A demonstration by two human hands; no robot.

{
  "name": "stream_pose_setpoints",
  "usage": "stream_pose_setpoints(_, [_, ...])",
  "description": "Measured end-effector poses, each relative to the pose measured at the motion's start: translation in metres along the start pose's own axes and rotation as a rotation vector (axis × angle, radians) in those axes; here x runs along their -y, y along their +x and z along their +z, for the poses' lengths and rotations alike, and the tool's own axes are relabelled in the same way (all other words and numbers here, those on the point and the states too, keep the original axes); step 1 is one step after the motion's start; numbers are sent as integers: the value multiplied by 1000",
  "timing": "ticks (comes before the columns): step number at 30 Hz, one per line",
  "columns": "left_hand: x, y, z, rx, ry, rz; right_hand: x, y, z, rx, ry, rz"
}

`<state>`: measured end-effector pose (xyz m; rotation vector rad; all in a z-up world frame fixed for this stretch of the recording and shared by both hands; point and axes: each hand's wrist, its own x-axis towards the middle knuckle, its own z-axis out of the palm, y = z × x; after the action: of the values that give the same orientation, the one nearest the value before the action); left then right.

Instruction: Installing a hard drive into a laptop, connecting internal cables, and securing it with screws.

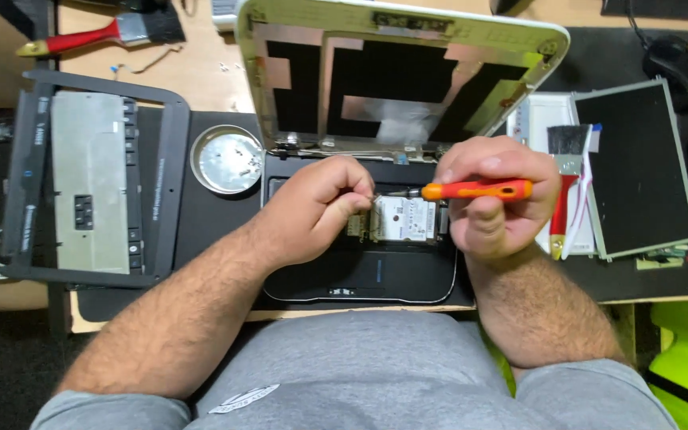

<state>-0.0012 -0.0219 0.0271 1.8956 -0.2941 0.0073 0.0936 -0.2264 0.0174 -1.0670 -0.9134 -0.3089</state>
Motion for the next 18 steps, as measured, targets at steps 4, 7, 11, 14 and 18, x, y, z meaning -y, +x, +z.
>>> stream_pose_setpoints(4, [6,2,-1,42,17,71,6,-7,1,57,29,87])
stream_pose_setpoints(7, [6,1,-2,37,14,98,7,-8,-5,185,-5,59])
stream_pose_setpoints(11, [3,0,-4,49,15,114,10,-9,-9,300,-29,82])
stream_pose_setpoints(14, [3,0,-5,56,44,142,11,-9,-7,289,-38,79])
stream_pose_setpoints(18, [3,-1,-6,68,94,186,13,-9,-11,334,-50,116])
